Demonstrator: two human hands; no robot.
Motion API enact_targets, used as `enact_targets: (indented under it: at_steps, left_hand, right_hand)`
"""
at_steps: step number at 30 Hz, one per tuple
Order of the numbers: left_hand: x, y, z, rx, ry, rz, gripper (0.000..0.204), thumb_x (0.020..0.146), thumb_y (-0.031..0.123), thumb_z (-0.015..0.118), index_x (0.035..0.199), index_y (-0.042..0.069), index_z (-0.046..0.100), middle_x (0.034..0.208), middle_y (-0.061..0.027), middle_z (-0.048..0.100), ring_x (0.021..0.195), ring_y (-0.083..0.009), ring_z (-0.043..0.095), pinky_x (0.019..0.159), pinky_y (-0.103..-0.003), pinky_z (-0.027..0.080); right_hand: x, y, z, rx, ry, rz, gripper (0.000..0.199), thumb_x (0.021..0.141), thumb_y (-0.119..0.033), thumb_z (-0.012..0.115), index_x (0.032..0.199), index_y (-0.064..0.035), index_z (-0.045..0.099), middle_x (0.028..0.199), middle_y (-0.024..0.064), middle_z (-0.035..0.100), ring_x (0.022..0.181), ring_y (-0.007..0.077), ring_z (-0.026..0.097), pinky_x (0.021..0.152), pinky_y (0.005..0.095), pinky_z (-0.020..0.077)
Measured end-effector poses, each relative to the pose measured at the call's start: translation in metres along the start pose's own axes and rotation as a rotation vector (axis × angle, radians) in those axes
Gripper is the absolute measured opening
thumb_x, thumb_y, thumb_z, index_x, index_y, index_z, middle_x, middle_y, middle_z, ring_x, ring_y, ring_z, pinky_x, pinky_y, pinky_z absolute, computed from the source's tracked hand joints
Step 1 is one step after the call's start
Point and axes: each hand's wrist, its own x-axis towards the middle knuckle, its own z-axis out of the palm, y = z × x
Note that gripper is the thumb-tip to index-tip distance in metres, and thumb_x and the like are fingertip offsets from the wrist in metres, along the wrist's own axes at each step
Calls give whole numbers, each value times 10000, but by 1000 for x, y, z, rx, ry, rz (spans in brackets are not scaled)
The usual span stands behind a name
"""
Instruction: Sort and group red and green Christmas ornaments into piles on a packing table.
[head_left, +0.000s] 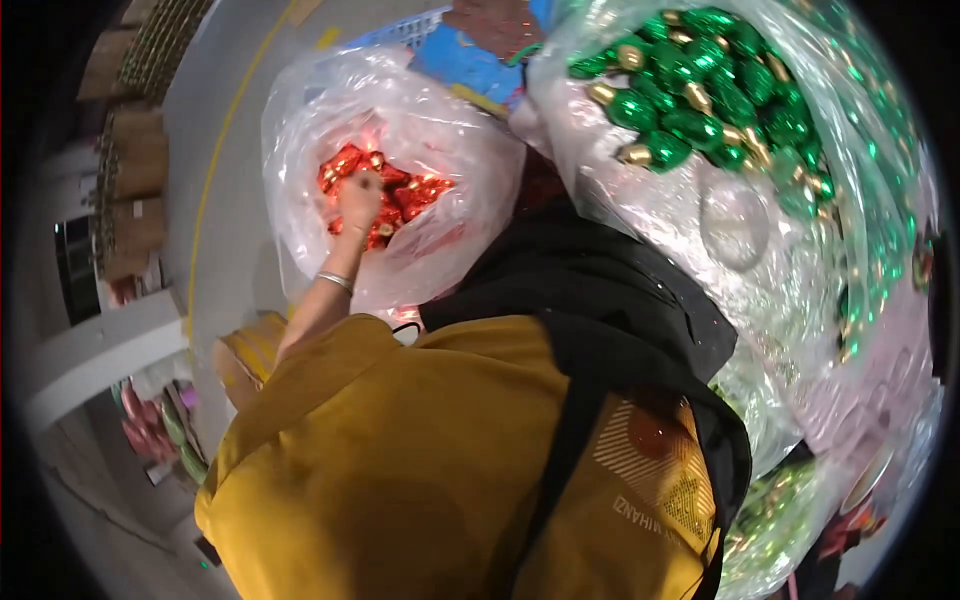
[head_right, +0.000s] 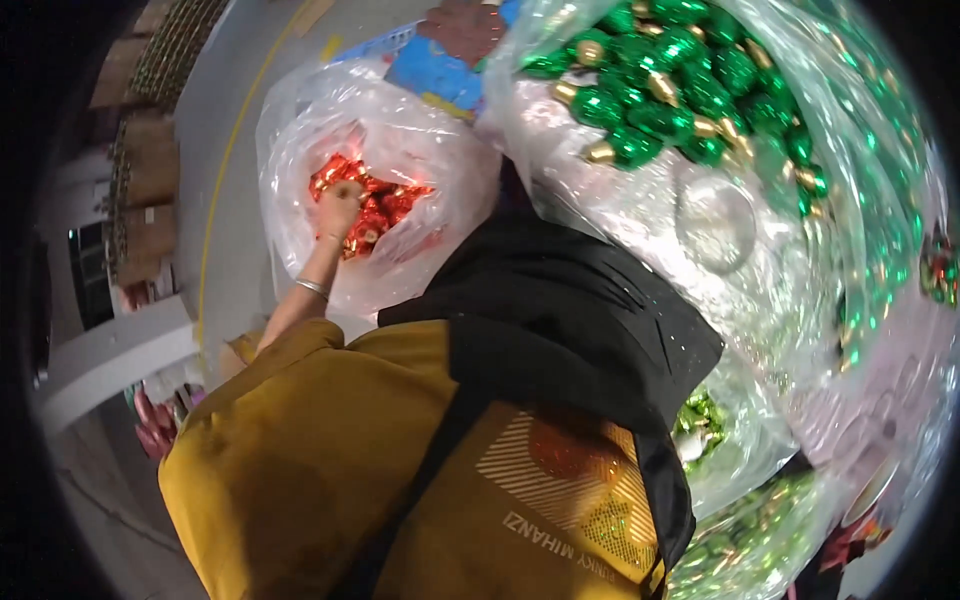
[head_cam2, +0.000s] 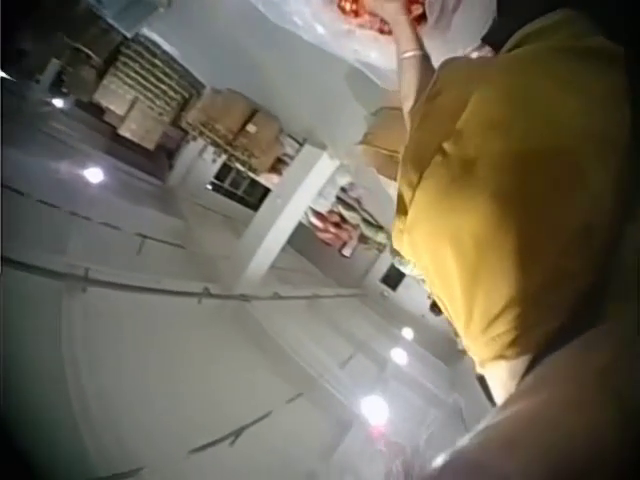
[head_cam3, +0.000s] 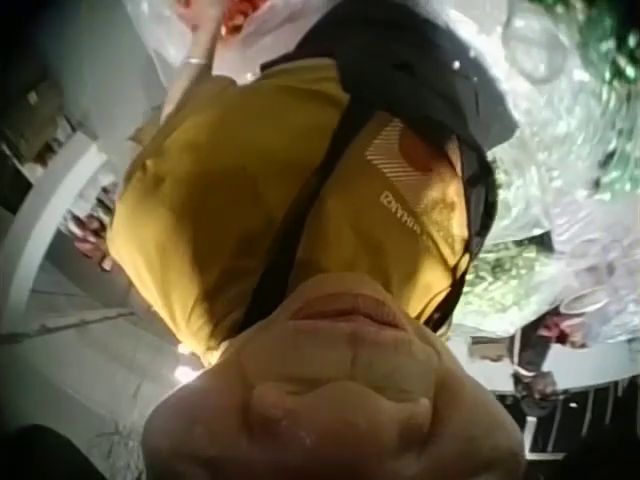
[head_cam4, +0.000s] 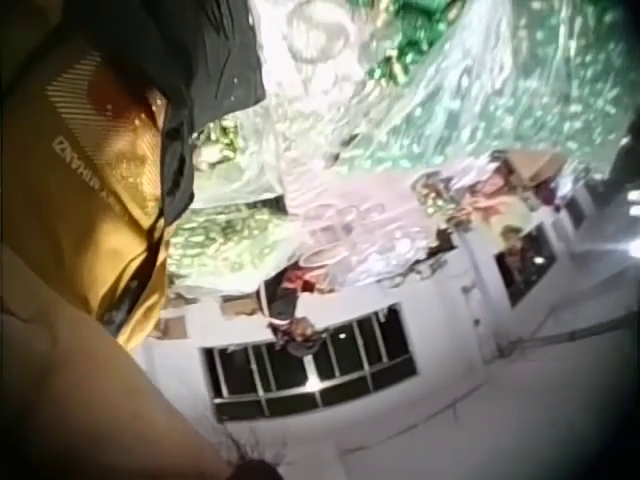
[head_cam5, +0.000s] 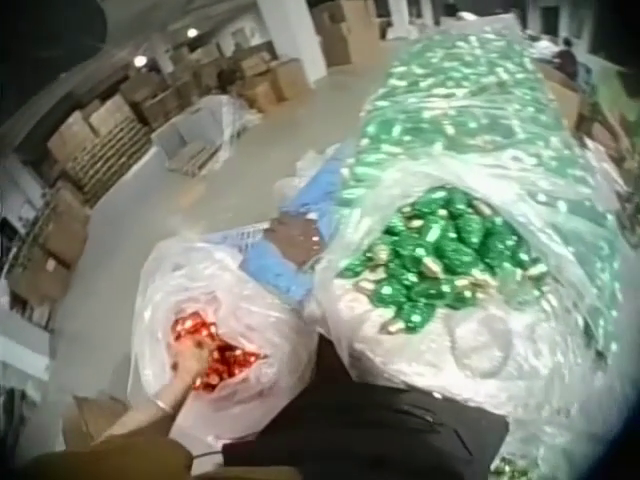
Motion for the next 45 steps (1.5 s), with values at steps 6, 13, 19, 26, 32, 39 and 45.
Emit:
enact_targets:
  at_steps: [6,13,19,26,32,39,45]
  left_hand:
    - [-7,-77,23,813,176,-194,515,703,333,721,1064,0,565,1026,-203,610,947,-327,600,843,-410,482]
    - [77,-108,9,198,30,-155,506,739,536,710,971,92,647,927,-82,681,863,-239,652,758,-366,511]
    - [112,-221,46,308,-30,-115,752,786,533,653,1306,32,447,1122,-238,604,1047,-365,586,861,-439,470]
    - [56,-64,-22,490,59,-35,672,819,516,620,1258,21,497,1028,-222,624,954,-357,607,866,-423,467]
    - [28,25,-58,-79,201,46,550,826,375,679,1202,1,535,1006,-166,635,931,-274,616,845,-369,476]
    - [18,280,-49,-605,68,801,558,729,48,738,1231,-13,503,1189,-178,543,1108,-301,529,937,-401,434]
    - [-45,486,-9,-807,-403,1342,499,727,97,754,1168,6,537,1134,-157,600,1030,-290,603,854,-360,493]
  right_hand:
    - [-11,-124,21,279,182,-82,364,900,-272,523,1149,-13,581,1067,114,638,897,175,614,854,336,468]
    - [-99,-441,82,-179,409,-166,317,896,-209,547,1151,-27,596,955,75,638,821,128,589,707,247,462]
    - [-105,-594,39,-21,492,-193,191,886,-208,574,957,-45,645,699,18,599,625,59,535,553,219,414]
    - [45,-685,39,-1182,216,-557,395,831,-126,544,1221,-169,585,1133,183,619,967,324,629,823,368,506]
    - [89,-674,41,-1198,249,-586,431,814,-240,586,1232,-139,560,1113,195,623,916,311,642,784,381,515]
    - [-24,-683,20,183,475,-566,490,852,-410,639,1135,-17,561,896,115,651,761,128,632,690,280,518]
    - [-85,-687,55,-110,397,-841,463,801,-408,676,1061,-28,622,863,52,662,652,112,592,592,263,477]
